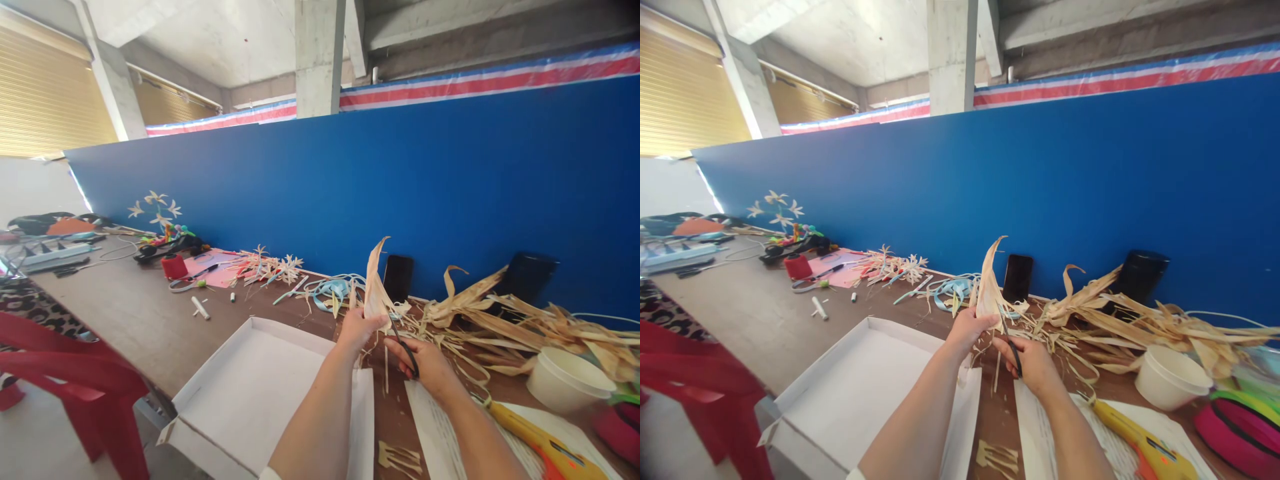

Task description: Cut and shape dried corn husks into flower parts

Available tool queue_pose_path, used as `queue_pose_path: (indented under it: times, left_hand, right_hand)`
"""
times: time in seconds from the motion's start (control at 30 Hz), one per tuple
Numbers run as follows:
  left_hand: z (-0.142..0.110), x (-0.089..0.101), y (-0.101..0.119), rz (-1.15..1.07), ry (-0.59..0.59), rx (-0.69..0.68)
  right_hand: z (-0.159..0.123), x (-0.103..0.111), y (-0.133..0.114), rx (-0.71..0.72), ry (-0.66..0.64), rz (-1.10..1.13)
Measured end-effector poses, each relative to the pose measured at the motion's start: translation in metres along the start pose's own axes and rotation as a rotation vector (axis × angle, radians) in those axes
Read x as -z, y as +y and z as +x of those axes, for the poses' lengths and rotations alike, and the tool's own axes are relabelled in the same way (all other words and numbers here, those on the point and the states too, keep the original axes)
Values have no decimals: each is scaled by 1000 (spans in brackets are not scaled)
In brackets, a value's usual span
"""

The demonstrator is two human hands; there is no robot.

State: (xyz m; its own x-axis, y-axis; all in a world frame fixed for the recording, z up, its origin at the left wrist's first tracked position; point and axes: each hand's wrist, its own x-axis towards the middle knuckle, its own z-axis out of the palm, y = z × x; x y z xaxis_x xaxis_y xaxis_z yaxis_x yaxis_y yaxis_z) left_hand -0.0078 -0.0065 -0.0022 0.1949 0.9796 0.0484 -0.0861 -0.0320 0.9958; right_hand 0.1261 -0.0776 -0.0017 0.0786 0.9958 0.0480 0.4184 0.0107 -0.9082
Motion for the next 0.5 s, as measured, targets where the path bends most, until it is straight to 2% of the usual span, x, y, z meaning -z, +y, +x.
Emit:
queue_pose_path:
  times: [0.2, 0.5]
  left_hand:
    - [5, 0, -3, -137, -12, 134]
    - [1, -1, -1, -231, -68, 177]
  right_hand:
    - [1, 0, 0, -25, -27, 26]
    - [2, -2, 3, -42, -34, 71]
